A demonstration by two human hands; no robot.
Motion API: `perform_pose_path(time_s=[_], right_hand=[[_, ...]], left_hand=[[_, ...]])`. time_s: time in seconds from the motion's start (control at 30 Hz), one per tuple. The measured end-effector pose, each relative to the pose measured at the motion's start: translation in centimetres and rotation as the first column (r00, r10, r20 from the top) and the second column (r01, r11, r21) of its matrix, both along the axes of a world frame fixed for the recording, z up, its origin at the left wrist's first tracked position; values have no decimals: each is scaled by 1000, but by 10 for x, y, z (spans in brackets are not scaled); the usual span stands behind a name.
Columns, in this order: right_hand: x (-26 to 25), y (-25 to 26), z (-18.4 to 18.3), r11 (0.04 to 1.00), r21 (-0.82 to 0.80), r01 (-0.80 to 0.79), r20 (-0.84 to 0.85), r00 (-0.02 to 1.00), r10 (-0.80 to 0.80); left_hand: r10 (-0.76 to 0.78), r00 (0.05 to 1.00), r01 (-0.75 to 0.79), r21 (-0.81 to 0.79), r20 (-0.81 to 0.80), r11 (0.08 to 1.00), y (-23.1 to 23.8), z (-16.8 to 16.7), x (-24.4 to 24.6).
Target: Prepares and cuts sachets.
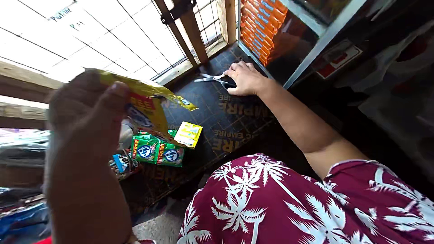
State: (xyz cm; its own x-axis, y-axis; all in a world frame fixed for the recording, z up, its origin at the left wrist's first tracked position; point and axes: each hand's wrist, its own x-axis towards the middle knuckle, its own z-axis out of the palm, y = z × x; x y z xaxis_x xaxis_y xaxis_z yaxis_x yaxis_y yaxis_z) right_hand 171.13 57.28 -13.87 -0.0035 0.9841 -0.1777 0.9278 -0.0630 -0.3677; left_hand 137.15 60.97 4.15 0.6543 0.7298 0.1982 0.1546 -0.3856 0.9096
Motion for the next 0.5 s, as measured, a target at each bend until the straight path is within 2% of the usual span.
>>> perform_pose_path(time_s=[0.17,0.27,0.37,0.5], right_hand=[[-8,-43,-2,976,97,194,-125,975,-181],[-13,-59,-3,947,113,302,-172,944,-281],[-16,-71,7,921,21,390,-135,913,-384],[-18,-87,20,884,-113,453,6,890,-455]], left_hand=[[-99,995,102,-182,28,978,3,-34,20],[-102,993,114,-280,58,953,2,-42,26],[-163,985,174,-351,60,920,3,-50,29],[-267,963,262,-407,46,875,9,-66,29]])
